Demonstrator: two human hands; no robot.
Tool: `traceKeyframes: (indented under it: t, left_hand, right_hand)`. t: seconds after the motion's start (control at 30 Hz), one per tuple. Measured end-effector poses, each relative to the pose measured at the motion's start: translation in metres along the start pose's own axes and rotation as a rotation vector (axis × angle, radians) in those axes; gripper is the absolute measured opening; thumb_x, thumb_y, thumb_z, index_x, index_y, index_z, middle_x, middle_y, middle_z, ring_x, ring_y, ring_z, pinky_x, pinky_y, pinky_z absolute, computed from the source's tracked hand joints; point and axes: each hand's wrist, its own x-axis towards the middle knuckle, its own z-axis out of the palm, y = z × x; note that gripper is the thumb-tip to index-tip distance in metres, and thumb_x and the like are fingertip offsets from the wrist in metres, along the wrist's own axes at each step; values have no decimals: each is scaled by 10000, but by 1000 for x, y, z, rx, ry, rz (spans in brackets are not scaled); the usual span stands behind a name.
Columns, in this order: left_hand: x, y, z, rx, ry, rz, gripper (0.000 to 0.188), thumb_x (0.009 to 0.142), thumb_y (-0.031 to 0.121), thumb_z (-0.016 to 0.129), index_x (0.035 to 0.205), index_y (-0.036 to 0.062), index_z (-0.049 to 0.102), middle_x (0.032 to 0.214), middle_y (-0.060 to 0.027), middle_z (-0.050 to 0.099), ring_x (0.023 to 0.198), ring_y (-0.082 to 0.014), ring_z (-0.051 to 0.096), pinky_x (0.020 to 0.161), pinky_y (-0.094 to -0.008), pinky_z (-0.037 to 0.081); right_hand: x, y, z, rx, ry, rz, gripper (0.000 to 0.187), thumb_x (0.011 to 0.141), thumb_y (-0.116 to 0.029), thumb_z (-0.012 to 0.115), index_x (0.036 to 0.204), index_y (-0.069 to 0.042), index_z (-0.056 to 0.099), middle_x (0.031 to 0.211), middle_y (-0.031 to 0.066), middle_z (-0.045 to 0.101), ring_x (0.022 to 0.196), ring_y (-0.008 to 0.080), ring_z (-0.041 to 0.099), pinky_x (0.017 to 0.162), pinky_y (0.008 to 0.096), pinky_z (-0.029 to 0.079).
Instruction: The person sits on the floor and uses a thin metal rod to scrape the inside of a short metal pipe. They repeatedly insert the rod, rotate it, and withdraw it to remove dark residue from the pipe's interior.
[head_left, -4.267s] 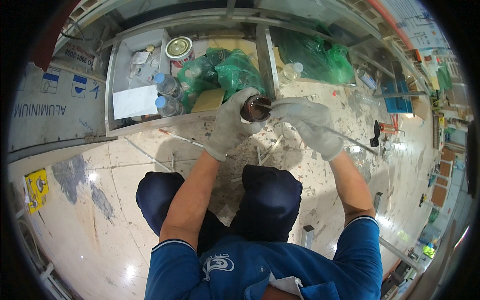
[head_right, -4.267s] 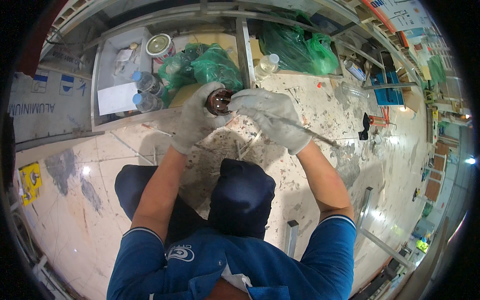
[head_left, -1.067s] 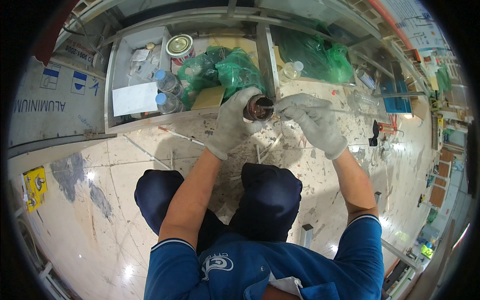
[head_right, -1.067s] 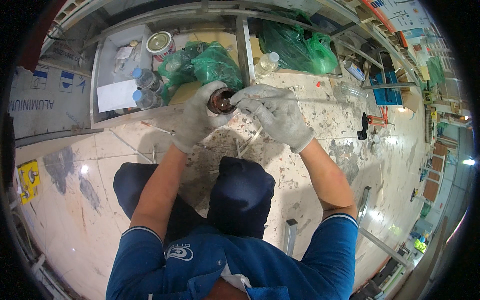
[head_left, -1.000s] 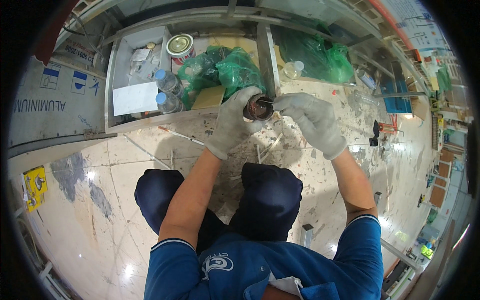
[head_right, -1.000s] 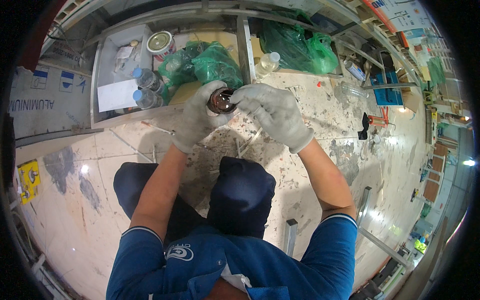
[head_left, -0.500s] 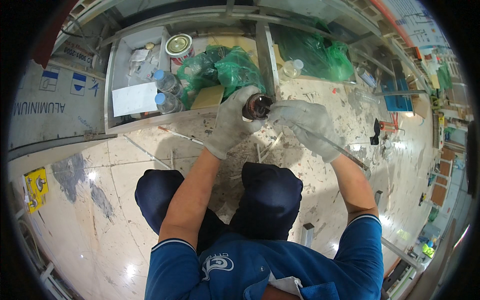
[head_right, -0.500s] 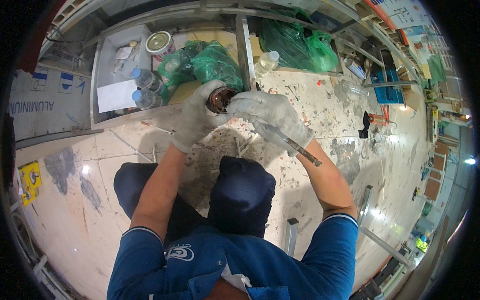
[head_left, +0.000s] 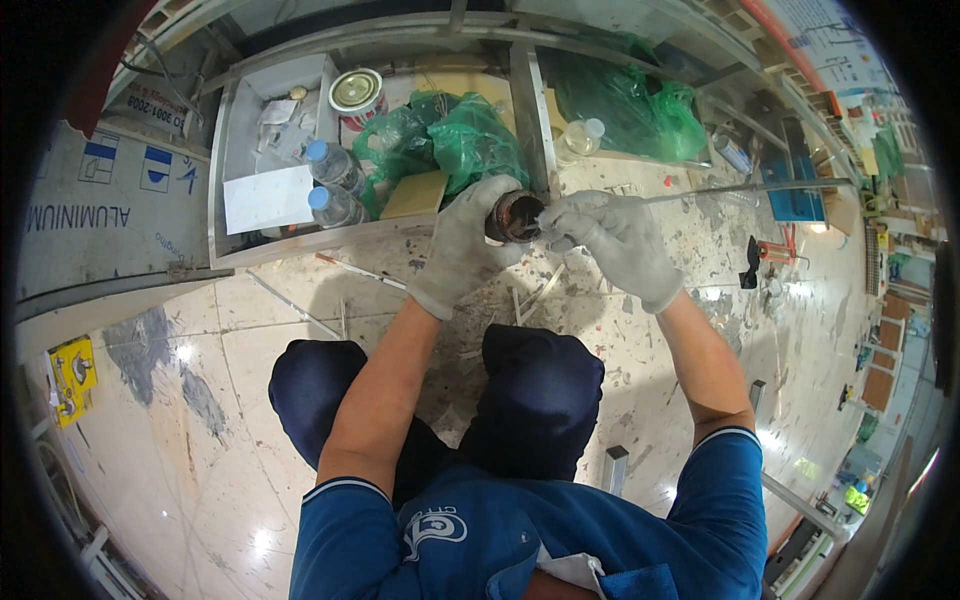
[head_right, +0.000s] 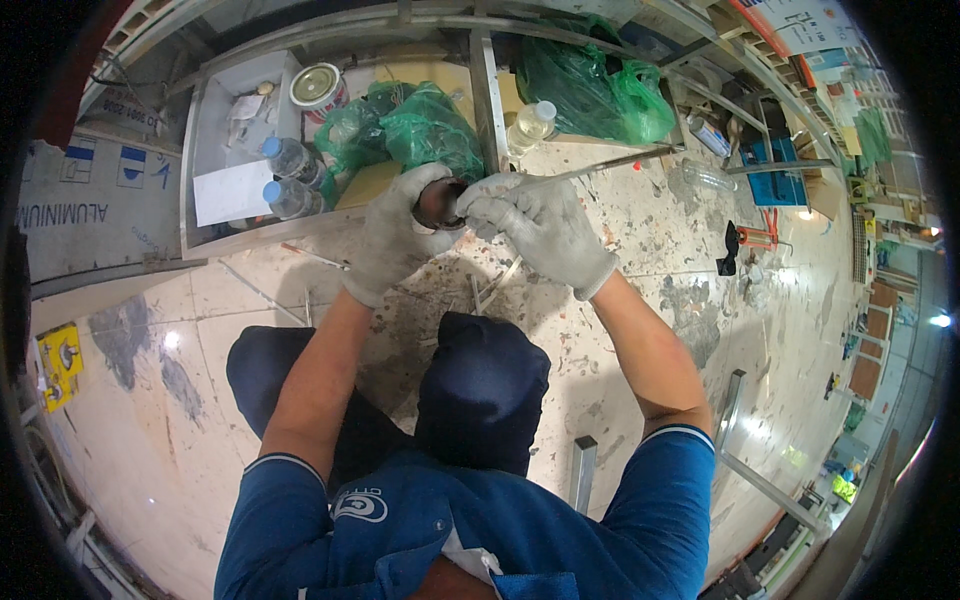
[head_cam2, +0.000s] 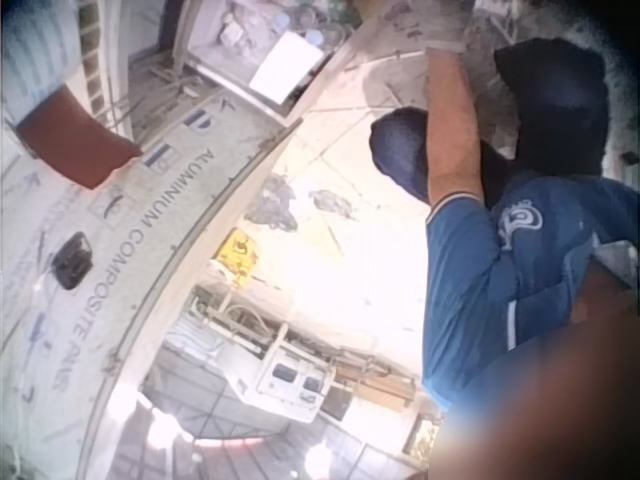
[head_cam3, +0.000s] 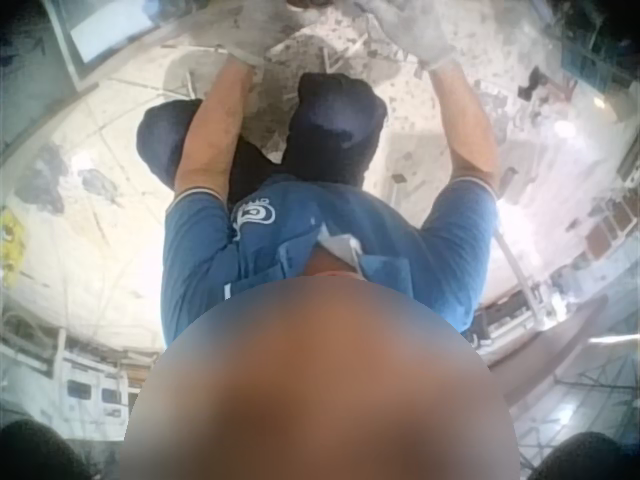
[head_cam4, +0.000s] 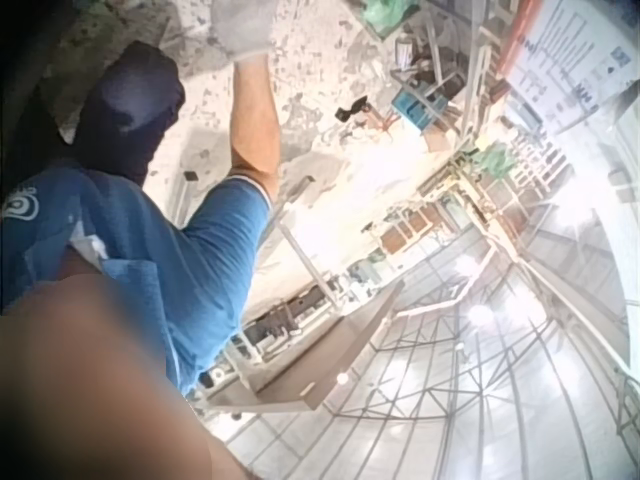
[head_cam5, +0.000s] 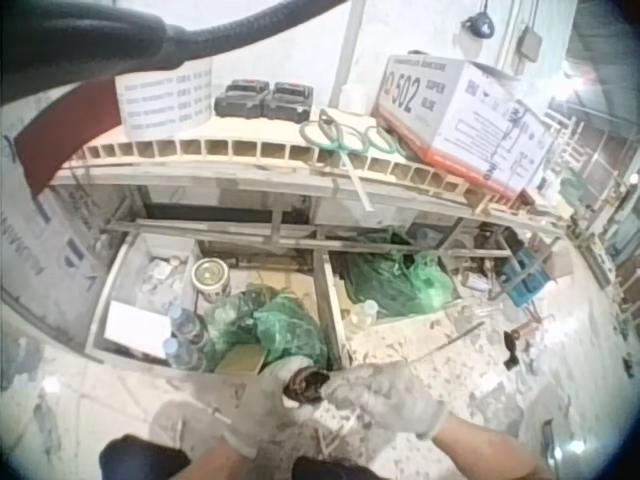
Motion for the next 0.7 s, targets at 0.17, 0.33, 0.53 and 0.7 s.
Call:
traceKeyframes:
  t: [0.17, 0.33, 0.53, 0.7]
  left_hand:
    - [1, 2, -4, 42, -50, -154, 681, 685, 124, 911, 1284, 93, 589, 1124, -137, 699, 1030, -298, 704, 897, -376, 567]
    - [1, 2, -2, 25, 3, -89, 617, 701, 136, 897, 1246, 70, 614, 1121, -129, 699, 1023, -294, 705, 901, -367, 561]
    - [2, 2, -4, 50, -26, -131, 633, 692, 136, 899, 1248, 55, 607, 1128, -134, 698, 1024, -299, 706, 899, -373, 564]
    - [3, 5, -6, 7, -34, -149, 648, 678, 129, 896, 1252, 49, 607, 1134, -143, 697, 1030, -296, 706, 896, -377, 566]
  right_hand:
    - [6, 7, 8, 164, 132, 34, 274, 1055, -149, 608, 1105, 94, 723, 1003, 129, 739, 864, 180, 736, 755, 286, 613]
    - [5, 4, 0, -103, 70, 3, 264, 1060, -149, 604, 1083, 75, 741, 1036, 115, 736, 854, 170, 731, 746, 288, 604]
    - [5, -5, -3, -514, 132, -423, 144, 967, -125, 675, 1025, -34, 771, 979, 129, 759, 875, 311, 730, 779, 351, 591]
    - [7, -6, -1, -652, 83, -633, 217, 867, -34, 692, 1063, -89, 767, 1081, 97, 740, 943, 287, 728, 796, 380, 609]
